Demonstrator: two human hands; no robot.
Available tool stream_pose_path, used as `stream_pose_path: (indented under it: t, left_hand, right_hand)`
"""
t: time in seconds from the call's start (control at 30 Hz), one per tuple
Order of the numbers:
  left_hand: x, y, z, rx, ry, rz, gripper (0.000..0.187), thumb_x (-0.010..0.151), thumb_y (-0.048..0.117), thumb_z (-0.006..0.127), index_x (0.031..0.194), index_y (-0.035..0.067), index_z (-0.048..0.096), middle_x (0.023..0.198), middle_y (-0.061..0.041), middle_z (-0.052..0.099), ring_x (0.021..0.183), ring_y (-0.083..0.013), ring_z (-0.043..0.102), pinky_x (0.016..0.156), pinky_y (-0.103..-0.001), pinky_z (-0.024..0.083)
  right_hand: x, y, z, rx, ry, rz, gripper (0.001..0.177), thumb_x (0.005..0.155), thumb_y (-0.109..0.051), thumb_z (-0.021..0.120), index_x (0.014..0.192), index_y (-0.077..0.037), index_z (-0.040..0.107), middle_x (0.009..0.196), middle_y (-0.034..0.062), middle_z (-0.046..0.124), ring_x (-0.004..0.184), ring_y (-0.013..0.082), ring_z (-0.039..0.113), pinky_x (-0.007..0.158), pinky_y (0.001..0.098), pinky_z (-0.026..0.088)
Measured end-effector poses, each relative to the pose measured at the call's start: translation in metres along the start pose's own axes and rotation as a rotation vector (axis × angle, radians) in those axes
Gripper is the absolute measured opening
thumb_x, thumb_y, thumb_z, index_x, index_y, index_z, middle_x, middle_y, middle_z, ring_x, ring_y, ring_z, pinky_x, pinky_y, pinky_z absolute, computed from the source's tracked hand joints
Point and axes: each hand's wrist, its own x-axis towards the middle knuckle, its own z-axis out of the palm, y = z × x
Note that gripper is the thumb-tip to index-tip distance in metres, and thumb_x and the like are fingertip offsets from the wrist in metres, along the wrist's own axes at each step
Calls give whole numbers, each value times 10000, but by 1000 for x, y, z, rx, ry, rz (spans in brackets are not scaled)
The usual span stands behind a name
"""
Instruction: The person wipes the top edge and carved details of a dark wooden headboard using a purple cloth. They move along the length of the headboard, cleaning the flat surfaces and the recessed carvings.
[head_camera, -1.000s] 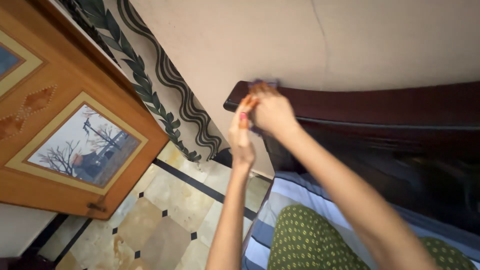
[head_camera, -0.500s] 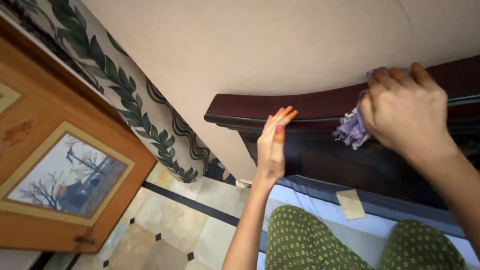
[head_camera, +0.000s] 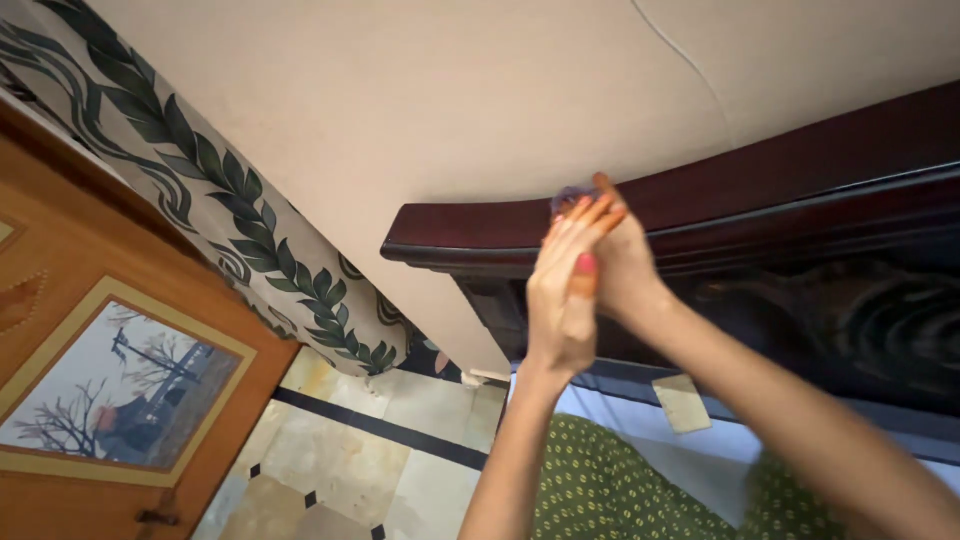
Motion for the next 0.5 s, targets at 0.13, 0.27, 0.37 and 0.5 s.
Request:
stream_pose_path:
  t: [0.13, 0.27, 0.37, 0.5]
  left_hand:
    - [13, 9, 21, 13, -77, 1, 585, 1144, 414, 258, 1385, 32, 629, 1513, -167, 597, 1534, -352, 486, 1334, -479, 285]
    - [22, 12, 50, 26, -132, 42, 541, 1160, 413, 300, 1434, 50, 594, 1541, -168, 567, 1532, -351, 479, 1347, -480, 296]
    - [28, 15, 73, 17, -156, 72, 504, 1163, 397, 340, 1451, 49, 563, 1520, -171, 554, 1502, -345, 473, 1335, -474, 302]
    - [28, 15, 98, -13, -153, 41, 468, 1151, 381, 384, 1411, 37, 566, 1497, -174, 571, 1477, -345, 497, 1321, -473, 325]
  right_hand:
    - [-13, 54, -49, 138, -66, 18, 248, 748, -228, 655, 879, -48, 765, 807, 114, 736, 902, 259, 712, 1252, 571, 312]
    - [-13, 95, -111, -133, -103, 55, 227, 803, -280, 678, 815, -68, 760, 825, 106, 735, 791, 228, 716, 1279, 480, 334]
    - [-16, 131, -148, -246, -138, 65, 137, 807, -190, 664, 777, -84, 745, 785, 94, 732, 718, 229, 703, 1074, 466, 478]
    - [-39, 185, -178, -315, -151, 25, 153, 853, -172, 654, 803, -53, 736, 797, 110, 719, 731, 268, 693, 797, 411, 534]
